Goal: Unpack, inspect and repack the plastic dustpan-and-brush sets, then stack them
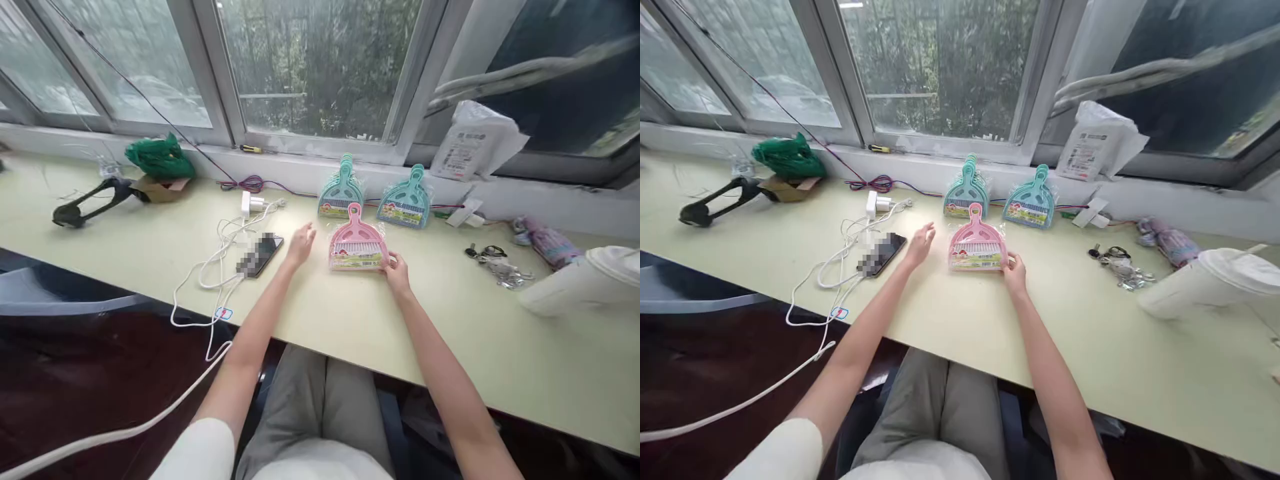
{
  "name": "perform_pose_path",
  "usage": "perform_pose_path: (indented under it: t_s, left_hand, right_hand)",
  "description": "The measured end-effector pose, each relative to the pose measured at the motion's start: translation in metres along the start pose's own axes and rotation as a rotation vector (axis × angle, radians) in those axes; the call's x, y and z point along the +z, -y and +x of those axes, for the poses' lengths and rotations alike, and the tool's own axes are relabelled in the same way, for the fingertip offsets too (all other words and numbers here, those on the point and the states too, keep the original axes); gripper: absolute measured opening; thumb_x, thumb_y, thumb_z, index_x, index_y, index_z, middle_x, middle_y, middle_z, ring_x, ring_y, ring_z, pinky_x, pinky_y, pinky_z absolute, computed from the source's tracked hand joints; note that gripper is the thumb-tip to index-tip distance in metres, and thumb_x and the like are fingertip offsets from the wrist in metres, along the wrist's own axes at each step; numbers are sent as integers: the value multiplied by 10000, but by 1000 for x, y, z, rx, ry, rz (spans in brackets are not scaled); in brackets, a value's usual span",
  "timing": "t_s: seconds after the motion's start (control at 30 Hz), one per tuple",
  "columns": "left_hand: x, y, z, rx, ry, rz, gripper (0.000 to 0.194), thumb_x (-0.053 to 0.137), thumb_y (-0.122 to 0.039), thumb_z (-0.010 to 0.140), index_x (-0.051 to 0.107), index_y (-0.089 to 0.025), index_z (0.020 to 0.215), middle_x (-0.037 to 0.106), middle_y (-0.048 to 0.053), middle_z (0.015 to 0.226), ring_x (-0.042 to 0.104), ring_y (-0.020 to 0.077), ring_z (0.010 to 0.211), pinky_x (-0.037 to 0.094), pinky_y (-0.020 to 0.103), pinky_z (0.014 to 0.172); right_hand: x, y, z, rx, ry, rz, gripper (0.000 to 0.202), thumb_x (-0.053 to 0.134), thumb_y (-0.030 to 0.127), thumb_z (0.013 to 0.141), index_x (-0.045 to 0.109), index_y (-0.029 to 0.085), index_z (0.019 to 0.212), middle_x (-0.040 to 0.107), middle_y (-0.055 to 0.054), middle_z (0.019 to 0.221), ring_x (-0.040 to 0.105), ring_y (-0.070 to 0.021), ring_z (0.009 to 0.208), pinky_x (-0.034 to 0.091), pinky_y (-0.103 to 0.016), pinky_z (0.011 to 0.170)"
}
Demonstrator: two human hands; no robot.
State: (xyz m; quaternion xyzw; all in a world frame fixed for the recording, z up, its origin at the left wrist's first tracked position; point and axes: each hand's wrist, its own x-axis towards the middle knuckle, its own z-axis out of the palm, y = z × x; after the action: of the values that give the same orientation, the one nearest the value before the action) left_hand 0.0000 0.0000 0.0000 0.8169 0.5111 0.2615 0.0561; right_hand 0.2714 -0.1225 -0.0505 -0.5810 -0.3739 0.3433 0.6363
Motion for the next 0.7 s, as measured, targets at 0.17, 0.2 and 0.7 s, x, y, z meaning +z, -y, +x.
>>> perform_pose_path:
  t_s: [0.17, 0.2, 0.7]
  left_hand:
    - [-42, 73, 8, 51, 269, 268, 470, 307, -313, 945, 399, -127, 1367, 447, 138, 1404, 380, 291, 1308, 75, 545, 1122]
    - [-48, 82, 4, 65, 296, 310, 477, 305, -327, 946, 396, -128, 1370, 452, 145, 1398, 380, 294, 1309, 50, 558, 1119]
    - [-147, 49, -84, 110, 39, 357, 349, 378, -355, 921, 564, -219, 1184, 619, 84, 1145, 508, 267, 1161, -36, 582, 1127]
  right_hand:
    - [2, 0, 10, 18, -35, 12, 552, 749, 473, 551, 525, 203, 978, 677, -43, 836, 658, -203, 750, 573, -361, 659]
    - [2, -1, 12, 17, -37, 19, 549, 751, 476, 548, 526, 204, 968, 679, -44, 831, 658, -205, 746, 574, -364, 656]
    - [1, -6, 13, 6, -87, -4, 541, 734, 490, 596, 544, 182, 997, 690, -83, 885, 656, -205, 735, 571, -362, 628]
